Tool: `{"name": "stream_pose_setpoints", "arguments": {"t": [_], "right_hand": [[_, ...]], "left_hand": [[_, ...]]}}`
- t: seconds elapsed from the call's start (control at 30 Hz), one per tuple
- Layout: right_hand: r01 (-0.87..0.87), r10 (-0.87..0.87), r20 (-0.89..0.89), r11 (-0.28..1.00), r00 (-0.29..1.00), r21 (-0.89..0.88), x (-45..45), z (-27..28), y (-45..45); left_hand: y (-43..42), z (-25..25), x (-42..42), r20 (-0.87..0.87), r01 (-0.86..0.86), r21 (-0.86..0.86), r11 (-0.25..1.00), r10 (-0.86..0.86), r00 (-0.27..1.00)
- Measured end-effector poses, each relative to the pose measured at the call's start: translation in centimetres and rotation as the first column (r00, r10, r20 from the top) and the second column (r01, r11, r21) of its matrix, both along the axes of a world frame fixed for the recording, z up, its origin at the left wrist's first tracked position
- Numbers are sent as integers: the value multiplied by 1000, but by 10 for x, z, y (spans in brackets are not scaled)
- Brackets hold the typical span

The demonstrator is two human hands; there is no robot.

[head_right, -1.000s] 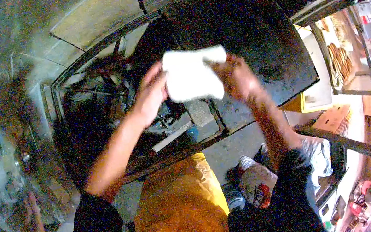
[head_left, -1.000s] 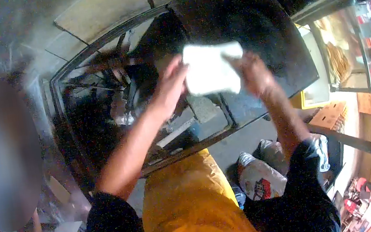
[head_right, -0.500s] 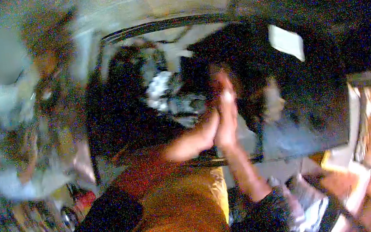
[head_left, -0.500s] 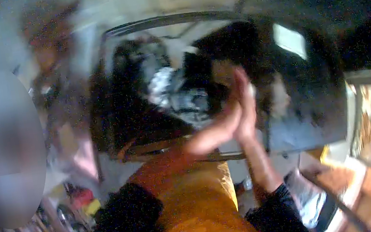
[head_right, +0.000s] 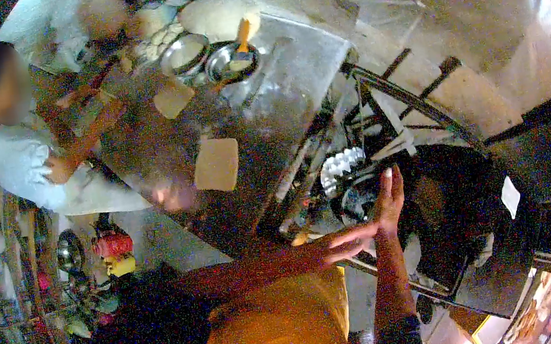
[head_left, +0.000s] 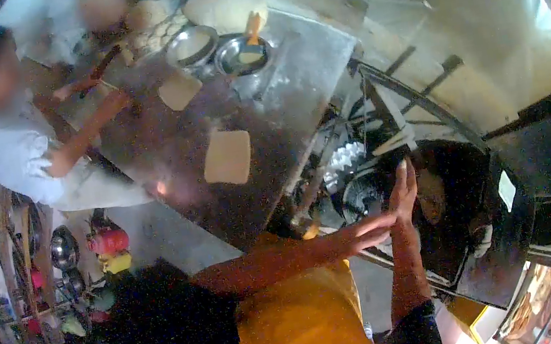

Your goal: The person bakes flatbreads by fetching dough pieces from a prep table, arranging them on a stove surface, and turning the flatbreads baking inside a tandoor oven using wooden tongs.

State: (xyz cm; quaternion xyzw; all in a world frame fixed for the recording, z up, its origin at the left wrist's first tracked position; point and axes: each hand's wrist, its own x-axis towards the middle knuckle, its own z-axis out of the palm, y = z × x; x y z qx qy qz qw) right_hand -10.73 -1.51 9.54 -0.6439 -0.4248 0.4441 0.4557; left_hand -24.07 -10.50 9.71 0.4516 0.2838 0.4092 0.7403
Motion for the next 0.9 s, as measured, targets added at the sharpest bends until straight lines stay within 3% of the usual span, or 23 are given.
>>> {"name": "stream_pose_setpoints", "arguments": {"t": [0.07, 0.1, 0.13, 0.17, 0.2, 0.23, 0.27, 0.3, 0.33, 0.37, 0.43, 0.47, 0.5, 0.53, 0.6, 0.67, 0.7, 0.73, 0.77, 0.8, 0.83, 0.87, 0.9], "right_hand": [[-99, 92, 73, 990, 993, 97, -19, -20, -13], [-184, 182, 29, 980, 983, 81, -18, -44, -27], [-265, 267, -19, 962, 964, 64, -14, -70, -44], [-313, 307, -73, 946, 949, -88, -6, -87, -62], [-356, 332, -139, 907, 933, -226, 2, -98, -80], [-317, 250, -379, 940, 891, -126, 18, -137, -114], [-256, 180, -603, 966, 777, -41, 10, -138, -131], [-288, 232, -275, 940, 933, -183, 16, -125, -135], [-272, 313, 93, 913, 945, -303, 3, -87, -139], [-263, 305, 95, 914, 948, -309, 9, -100, -146], [-377, 624, 471, 768, 623, -518, 39, -134, -178], [-363, 623, 475, 766, 621, -530, 38, -131, -187], [-208, 350, 180, 820, 919, -533, 33, -127, -197], [-54, -30, -134, 814, 991, -578, 26, -122, -203], [-69, -29, -166, 827, 986, -557, 30, -124, -211], [-57, -189, -425, 862, 885, -504, 36, -135, -219], [19, -214, -278, 822, 936, -569, 39, -137, -224], [19, -214, -275, 820, 937, -571, 24, -113, -210], [-100, 61, -88, 824, 994, -558, 4, -81, -185], [-217, 332, 107, 796, 937, -565, -8, -66, -168], [-219, 332, 103, 796, 938, -565, -9, -71, -162], [-339, 485, 296, 837, 823, -430, -7, -76, -157], [-476, 566, 495, 824, 659, -307, -13, -74, -148]], "left_hand": [[7, -68, -74, -379, 359, 244, 901, -252, 890], [13, -122, -122, -381, 169, 758, 630, 217, 899], [40, -175, -164, -81, -114, 712, 693, 242, 967], [31, -112, -223, -525, -227, 221, 948, 312, 792], [46, -90, -270, -749, -332, 160, 930, 334, 572], [60, -95, -310, -777, -400, 191, 897, 387, 496], [74, -99, -350, -778, -436, 278, 856, 467, 421], [96, -99, -385, -790, -467, 331, 820, 512, 338], [113, -101, -420, -792, -479, 401, 781, 558, 247], [132, -103, -456, -796, -486, 455, 746, 586, 153], [175, -123, -517, -800, -461, 533, 709, 600, -2], [190, -126, -544, -802, -448, 557, 699, 593, -72], [201, -129, -565, -806, -441, 567, 695, 579, -123], [211, -131, -580, -809, -432, 572, 697, 565, -161], [224, -135, -598, -824, -424, 559, 713, 534, -189], [229, -149, -607, -836, -404, 544, 735, 516, -188], [230, -157, -606, -834, -388, 548, 741, 517, -192], [231, -162, -609, -833, -377, 551, 745, 518, -193], [229, -169, -610, -827, -365, 561, 743, 528, -195], [227, -174, -611, -816, -349, 576, 739, 545, -192], [224, -177, -614, -801, -329, 596, 732, 569, -186], [221, -174, -614, -800, -325, 598, 733, 569, -190], [215, -168, -608, -683, -87, 717, 692, 672, -287]]}}
